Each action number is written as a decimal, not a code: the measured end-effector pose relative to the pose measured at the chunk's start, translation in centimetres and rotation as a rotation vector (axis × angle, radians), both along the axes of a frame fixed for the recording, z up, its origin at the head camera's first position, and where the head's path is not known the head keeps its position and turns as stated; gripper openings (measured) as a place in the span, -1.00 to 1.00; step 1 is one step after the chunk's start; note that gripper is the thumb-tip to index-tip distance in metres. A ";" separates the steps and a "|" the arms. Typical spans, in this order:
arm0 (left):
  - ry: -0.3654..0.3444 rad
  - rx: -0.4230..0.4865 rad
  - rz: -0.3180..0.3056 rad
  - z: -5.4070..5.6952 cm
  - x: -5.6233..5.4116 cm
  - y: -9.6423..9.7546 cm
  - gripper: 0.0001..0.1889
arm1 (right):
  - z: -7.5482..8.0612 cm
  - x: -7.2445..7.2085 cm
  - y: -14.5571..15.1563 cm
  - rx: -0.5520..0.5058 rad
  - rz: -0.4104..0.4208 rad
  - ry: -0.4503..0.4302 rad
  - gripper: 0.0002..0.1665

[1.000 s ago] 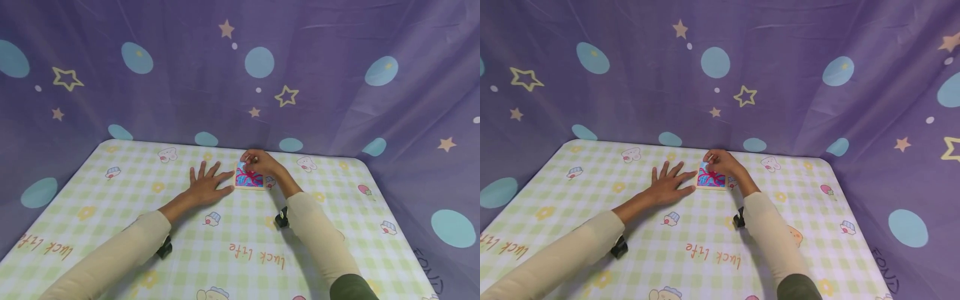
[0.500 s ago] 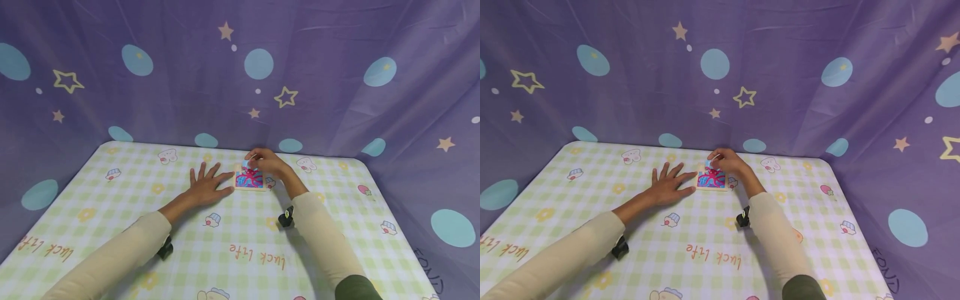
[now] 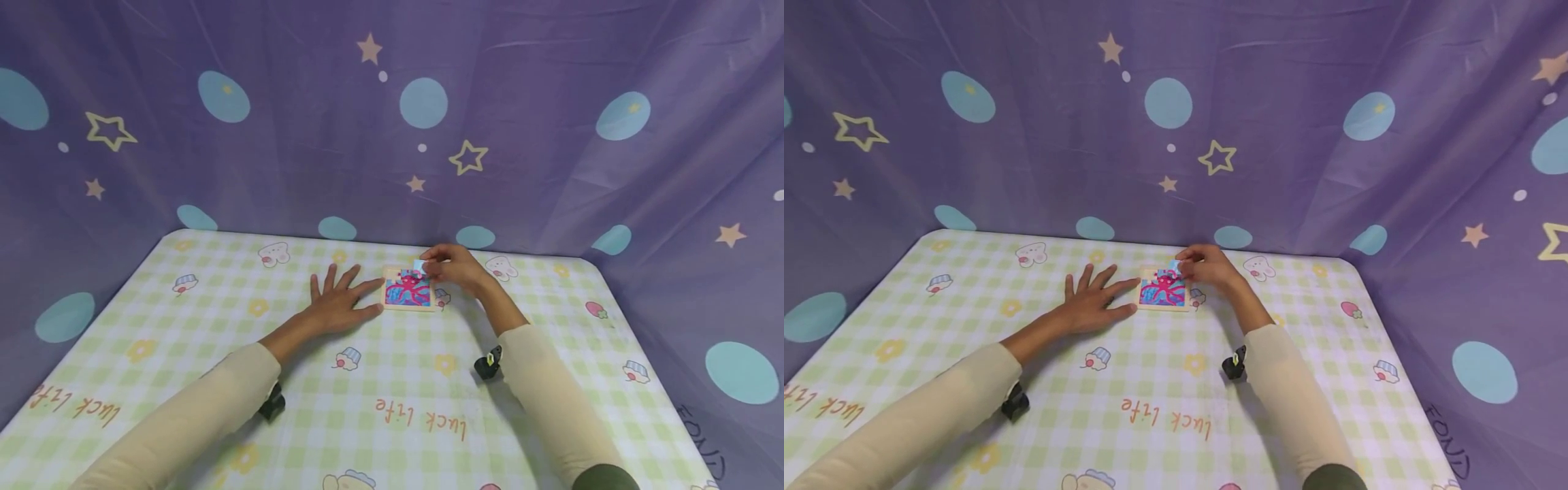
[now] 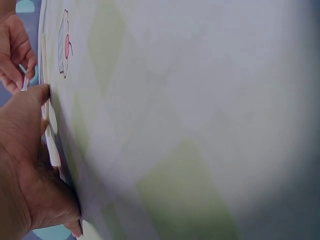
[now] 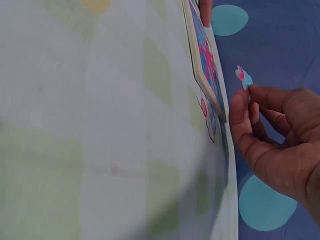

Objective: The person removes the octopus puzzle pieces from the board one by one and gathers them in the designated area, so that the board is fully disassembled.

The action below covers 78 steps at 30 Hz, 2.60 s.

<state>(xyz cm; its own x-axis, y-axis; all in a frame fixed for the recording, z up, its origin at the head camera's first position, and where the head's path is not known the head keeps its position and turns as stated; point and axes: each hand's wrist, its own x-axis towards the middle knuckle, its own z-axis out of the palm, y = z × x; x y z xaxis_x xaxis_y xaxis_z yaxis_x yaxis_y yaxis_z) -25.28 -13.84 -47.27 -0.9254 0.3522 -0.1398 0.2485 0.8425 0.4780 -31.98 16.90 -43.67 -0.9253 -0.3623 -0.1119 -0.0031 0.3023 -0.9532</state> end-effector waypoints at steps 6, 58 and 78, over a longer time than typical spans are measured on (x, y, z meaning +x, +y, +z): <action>-0.011 -0.006 -0.015 0.7 0.2 0.2 -0.24 | 0.1 0.2 2.0 0.038 -0.045 -0.002 -0.65; -0.037 -0.019 -0.011 -0.4 -0.7 -0.3 -0.22 | -0.8 0.1 4.7 0.216 -0.115 -0.042 -0.64; -0.044 -0.025 -0.007 -0.4 -0.9 -0.4 -0.23 | -0.4 1.0 0.4 0.182 -0.098 0.084 -0.72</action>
<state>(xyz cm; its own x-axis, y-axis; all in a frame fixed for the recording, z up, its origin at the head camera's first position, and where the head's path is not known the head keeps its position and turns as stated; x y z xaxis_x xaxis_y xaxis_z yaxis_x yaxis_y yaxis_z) -26.21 -14.25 -47.71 -0.9158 0.3542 -0.1895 0.2330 0.8526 0.4677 -31.02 17.33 -44.02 -0.9640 -0.2506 -0.0884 -0.0421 0.4725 -0.8803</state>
